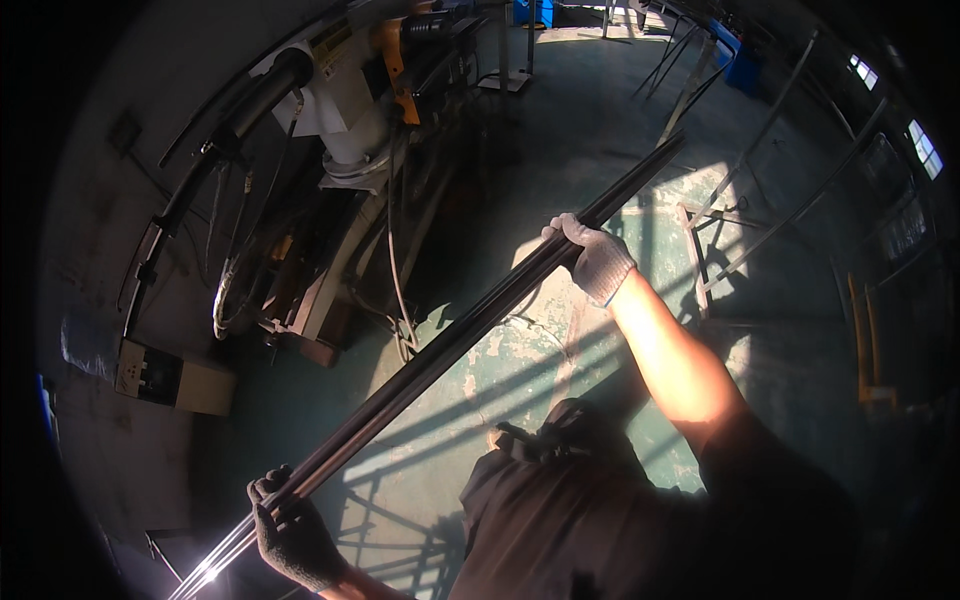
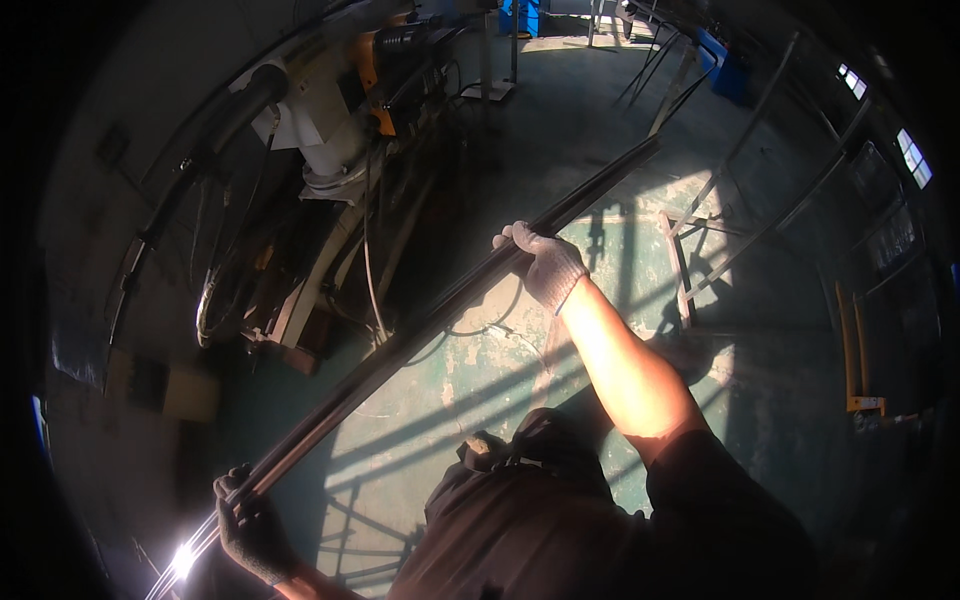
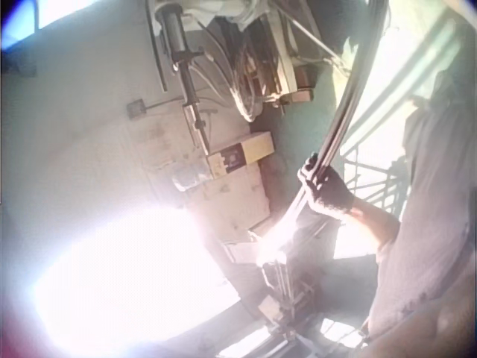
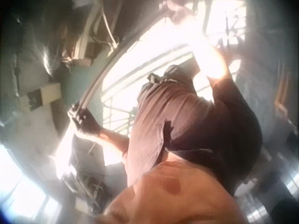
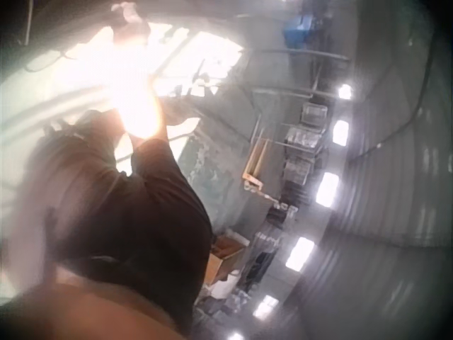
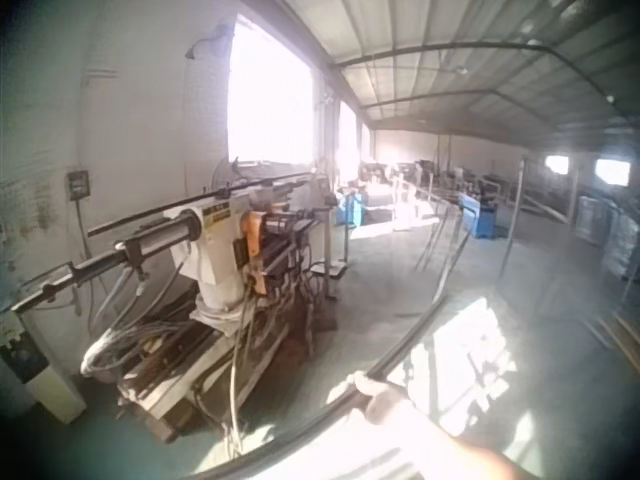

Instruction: The person adjusts a metal rod bending machine, then repeatedly feeds straight metal rods into the machine to bend them. The person removes the bent rods, stacks them, and measures them on a wooden table before returning to the machine for more rods.

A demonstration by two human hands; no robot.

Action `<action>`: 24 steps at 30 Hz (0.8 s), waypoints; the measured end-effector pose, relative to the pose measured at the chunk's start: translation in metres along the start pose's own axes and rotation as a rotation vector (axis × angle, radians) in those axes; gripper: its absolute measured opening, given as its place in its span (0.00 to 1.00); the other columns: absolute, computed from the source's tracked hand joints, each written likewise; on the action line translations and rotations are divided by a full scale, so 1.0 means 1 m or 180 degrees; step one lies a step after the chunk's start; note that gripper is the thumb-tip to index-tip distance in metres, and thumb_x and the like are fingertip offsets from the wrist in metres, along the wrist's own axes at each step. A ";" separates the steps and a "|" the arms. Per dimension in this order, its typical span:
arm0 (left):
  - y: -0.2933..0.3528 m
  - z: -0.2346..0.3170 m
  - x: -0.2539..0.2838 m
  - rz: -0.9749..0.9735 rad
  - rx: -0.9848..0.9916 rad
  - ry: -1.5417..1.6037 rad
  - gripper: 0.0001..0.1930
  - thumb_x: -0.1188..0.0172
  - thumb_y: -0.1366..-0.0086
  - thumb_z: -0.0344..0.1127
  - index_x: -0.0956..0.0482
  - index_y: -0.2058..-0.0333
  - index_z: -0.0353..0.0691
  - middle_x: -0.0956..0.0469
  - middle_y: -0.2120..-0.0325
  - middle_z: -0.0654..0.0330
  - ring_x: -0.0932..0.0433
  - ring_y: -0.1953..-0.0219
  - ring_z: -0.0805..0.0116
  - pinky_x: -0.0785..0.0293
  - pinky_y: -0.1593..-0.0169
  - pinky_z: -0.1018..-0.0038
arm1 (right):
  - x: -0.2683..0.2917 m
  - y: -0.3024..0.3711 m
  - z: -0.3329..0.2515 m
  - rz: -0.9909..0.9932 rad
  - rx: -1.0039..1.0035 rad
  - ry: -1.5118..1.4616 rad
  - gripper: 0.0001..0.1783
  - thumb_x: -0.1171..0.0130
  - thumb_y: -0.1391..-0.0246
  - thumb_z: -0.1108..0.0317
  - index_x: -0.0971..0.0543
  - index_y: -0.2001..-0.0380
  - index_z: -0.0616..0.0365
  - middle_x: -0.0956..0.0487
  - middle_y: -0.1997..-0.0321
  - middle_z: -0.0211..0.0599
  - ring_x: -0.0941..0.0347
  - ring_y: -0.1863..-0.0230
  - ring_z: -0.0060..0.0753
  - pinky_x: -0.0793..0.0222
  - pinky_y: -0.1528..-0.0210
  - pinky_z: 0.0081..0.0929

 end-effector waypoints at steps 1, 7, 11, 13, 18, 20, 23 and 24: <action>-0.019 -0.012 -0.023 -0.0158 -0.0176 -0.0398 0.20 0.45 0.14 0.27 0.26 0.33 0.16 0.20 0.41 0.42 0.19 0.35 0.50 0.23 0.23 0.56 | -0.001 -0.020 -0.016 -0.0202 0.0202 0.0140 0.08 0.30 0.24 0.70 0.16 0.52 0.63 0.13 0.52 0.40 0.14 0.44 0.45 0.15 0.31 0.46; -0.132 -0.055 -0.153 -0.0118 -0.0136 0.0282 0.21 0.41 0.25 0.12 0.18 0.35 0.25 0.14 0.38 0.46 0.12 0.37 0.56 0.15 0.31 0.63 | -0.012 -0.201 -0.089 0.0291 0.0270 0.0143 0.10 0.25 0.26 0.64 0.15 0.55 0.58 0.14 0.58 0.35 0.14 0.52 0.42 0.15 0.40 0.45; -0.159 -0.071 -0.219 0.0190 -0.0745 -0.0884 0.17 0.37 0.15 0.44 0.15 0.48 0.33 0.13 0.50 0.50 0.17 0.41 0.60 0.23 0.29 0.55 | -0.020 -0.334 -0.137 0.0551 0.0127 0.0541 0.16 0.25 0.26 0.55 0.14 0.63 0.54 0.15 0.63 0.33 0.17 0.56 0.36 0.18 0.45 0.44; -0.176 -0.095 -0.239 0.0450 -0.0817 -0.2109 0.16 0.36 0.15 0.44 0.15 0.48 0.33 0.13 0.47 0.51 0.17 0.41 0.64 0.23 0.29 0.57 | -0.033 -0.396 -0.155 0.0607 0.0216 0.0540 0.18 0.25 0.26 0.54 0.13 0.67 0.54 0.15 0.66 0.33 0.17 0.59 0.36 0.18 0.47 0.42; -0.237 -0.169 -0.253 0.0196 -0.0869 -0.4092 0.18 0.36 0.17 0.39 0.14 0.35 0.38 0.13 0.36 0.57 0.19 0.31 0.67 0.34 0.17 0.56 | -0.098 -0.542 -0.182 0.0455 0.0106 0.0592 0.15 0.24 0.27 0.58 0.13 0.64 0.57 0.13 0.66 0.35 0.16 0.63 0.36 0.16 0.54 0.40; -0.243 -0.211 -0.255 0.0917 -0.0320 -0.1368 0.17 0.36 0.17 0.37 0.14 0.38 0.35 0.12 0.38 0.57 0.16 0.33 0.66 0.33 0.17 0.55 | -0.128 -0.589 -0.183 0.0409 0.0049 0.0580 0.14 0.26 0.26 0.59 0.13 0.58 0.60 0.11 0.63 0.38 0.13 0.61 0.39 0.14 0.54 0.43; -0.268 -0.240 -0.295 0.0935 -0.0309 -0.1299 0.16 0.43 0.14 0.34 0.16 0.38 0.33 0.11 0.39 0.55 0.14 0.36 0.64 0.30 0.19 0.57 | -0.171 -0.662 -0.179 0.0193 -0.0111 0.0505 0.11 0.29 0.25 0.64 0.13 0.51 0.60 0.09 0.57 0.40 0.10 0.55 0.42 0.10 0.50 0.47; -0.274 -0.249 -0.307 0.1131 0.0020 -0.0580 0.16 0.42 0.15 0.34 0.15 0.36 0.36 0.11 0.37 0.56 0.15 0.35 0.63 0.33 0.17 0.56 | -0.182 -0.686 -0.178 0.0099 -0.0149 0.0467 0.10 0.30 0.25 0.65 0.13 0.50 0.60 0.09 0.57 0.40 0.10 0.55 0.42 0.10 0.49 0.48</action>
Point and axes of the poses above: each hand's wrist, its own y-axis away from the middle knuckle, its own x-axis out of the back of the hand, z = x × y, the point moved 4 cm from there along -y, towards the middle knuckle
